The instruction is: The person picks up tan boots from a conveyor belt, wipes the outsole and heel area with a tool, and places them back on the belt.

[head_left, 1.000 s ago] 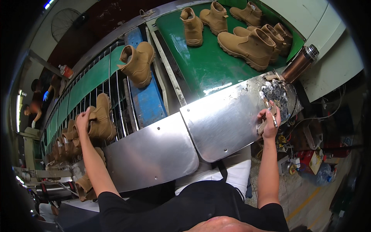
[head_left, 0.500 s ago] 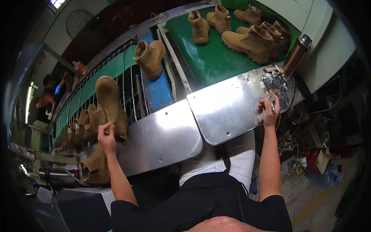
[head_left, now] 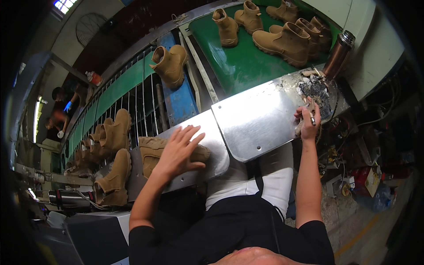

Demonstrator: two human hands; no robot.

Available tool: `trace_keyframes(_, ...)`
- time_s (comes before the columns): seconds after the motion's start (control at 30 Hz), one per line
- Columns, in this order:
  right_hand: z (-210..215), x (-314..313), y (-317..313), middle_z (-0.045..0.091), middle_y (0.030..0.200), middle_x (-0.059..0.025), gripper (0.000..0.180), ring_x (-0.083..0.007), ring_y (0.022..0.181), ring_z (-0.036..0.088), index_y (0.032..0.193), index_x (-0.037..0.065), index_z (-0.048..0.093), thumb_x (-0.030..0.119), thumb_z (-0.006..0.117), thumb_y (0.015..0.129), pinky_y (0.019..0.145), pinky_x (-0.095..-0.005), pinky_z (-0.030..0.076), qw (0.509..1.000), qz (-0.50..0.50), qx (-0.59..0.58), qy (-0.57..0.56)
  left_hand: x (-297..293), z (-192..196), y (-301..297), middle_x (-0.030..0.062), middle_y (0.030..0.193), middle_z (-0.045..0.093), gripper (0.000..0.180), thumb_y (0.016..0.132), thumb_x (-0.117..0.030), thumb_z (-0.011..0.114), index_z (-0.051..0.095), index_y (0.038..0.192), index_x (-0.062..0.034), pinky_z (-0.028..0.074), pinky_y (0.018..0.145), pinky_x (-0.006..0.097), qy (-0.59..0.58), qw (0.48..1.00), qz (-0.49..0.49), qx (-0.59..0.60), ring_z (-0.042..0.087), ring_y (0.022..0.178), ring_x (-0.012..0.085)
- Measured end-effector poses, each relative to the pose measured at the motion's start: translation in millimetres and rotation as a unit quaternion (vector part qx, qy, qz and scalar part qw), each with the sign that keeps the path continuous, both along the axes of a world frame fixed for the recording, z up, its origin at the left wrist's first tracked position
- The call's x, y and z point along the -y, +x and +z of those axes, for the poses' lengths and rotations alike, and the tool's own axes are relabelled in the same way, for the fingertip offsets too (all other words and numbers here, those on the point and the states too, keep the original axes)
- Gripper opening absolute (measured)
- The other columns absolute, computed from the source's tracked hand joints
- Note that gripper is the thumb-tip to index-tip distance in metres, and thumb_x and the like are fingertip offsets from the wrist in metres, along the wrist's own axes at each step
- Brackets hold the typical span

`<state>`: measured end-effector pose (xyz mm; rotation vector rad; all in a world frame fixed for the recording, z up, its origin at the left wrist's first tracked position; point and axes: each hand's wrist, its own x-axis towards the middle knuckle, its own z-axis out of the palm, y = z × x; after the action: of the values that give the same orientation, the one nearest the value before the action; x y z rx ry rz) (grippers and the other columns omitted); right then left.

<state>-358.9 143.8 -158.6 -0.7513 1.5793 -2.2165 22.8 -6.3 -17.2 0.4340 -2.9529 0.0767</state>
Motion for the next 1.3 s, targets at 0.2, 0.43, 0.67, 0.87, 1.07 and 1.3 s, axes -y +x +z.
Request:
trace_keyframes(0.2, 3, 5, 6, 0.065, 0.084, -0.0097, 0.045, -0.0152, 0.072, 0.064, 0.131, -0.005, 0.047, 0.009, 0.056, 0.089, 0.067, -0.0251, 0.051, 0.999, -0.024, 0.010, -0.020, 13, -20, 0, 0.0096, 0.110, 0.063, 0.067, 0.070, -0.048, 0.078, 0.057, 0.119, -0.0076, 0.043, 0.090, 0.036, 0.010, 0.982, -0.029, 0.187, 0.059, 0.102, 0.0251)
trace_keyframes(0.43, -10, 11, -2, 0.063, 0.104, -0.0153, 0.049, -0.0220, 0.089, 0.065, 0.139, -0.003, 0.036, 0.007, 0.051, 0.094, 0.083, -0.0317, 0.053, 0.992, -0.107, 0.012, -0.069, 3, 29, 21, 0.0071, 0.099, 0.067, 0.056, 0.058, -0.030, 0.090, 0.064, 0.103, -0.0105, 0.050, 0.082, 0.039, 0.009, 0.994, -0.024, -0.109, 0.063, 0.091, 0.0269)
trace_keyframes(0.67, -20, 21, -9, 0.064, 0.111, -0.0148, 0.047, -0.0215, 0.092, 0.065, 0.140, -0.001, 0.036, 0.008, 0.051, 0.097, 0.084, -0.0327, 0.051, 0.984, -0.161, 0.037, -0.074, 11, 55, 70, 0.0097, 0.110, 0.062, 0.088, 0.063, -0.057, 0.086, 0.055, 0.121, 0.0034, 0.053, 0.086, 0.034, 0.200, 0.794, 0.099, -0.566, 0.063, 0.099, 0.0202)
trace_keyframes(0.87, 5, -13, 24, 0.060, 0.078, -0.0093, 0.047, -0.0174, 0.068, 0.059, 0.133, -0.002, 0.045, 0.010, 0.055, 0.089, 0.063, -0.0308, 0.050, 0.983, -0.042, 0.179, 0.012, 39, 40, 25, 0.0089, 0.110, 0.063, 0.071, 0.073, -0.039, 0.081, 0.054, 0.125, 0.0014, 0.049, 0.088, 0.028, 0.337, 0.810, 0.020, -0.480, 0.061, 0.099, 0.0165)
trace_keyframes(1.07, 41, -31, 143, 0.058, 0.069, -0.0084, 0.049, -0.0163, 0.061, 0.058, 0.134, -0.008, 0.044, 0.007, 0.051, 0.088, 0.062, -0.0304, 0.050, 0.972, 0.204, 0.116, -0.015, 50, 43, 3, 0.0087, 0.106, 0.064, 0.066, 0.074, -0.035, 0.081, 0.055, 0.125, 0.0003, 0.048, 0.087, 0.027, 0.348, 0.825, -0.017, -0.445, 0.061, 0.097, 0.0149)
trace_keyframes(1.3, 130, 14, 177, 0.062, 0.073, -0.0112, 0.052, -0.0162, 0.064, 0.062, 0.131, -0.008, 0.047, 0.013, 0.060, 0.086, 0.062, -0.0283, 0.051, 0.924, 0.354, -0.143, -0.036, 55, 48, -5, 0.0083, 0.108, 0.063, 0.079, 0.073, -0.047, 0.080, 0.052, 0.127, 0.0028, 0.046, 0.089, 0.027, 0.390, 0.824, -0.003, -0.411, 0.060, 0.100, 0.0146)
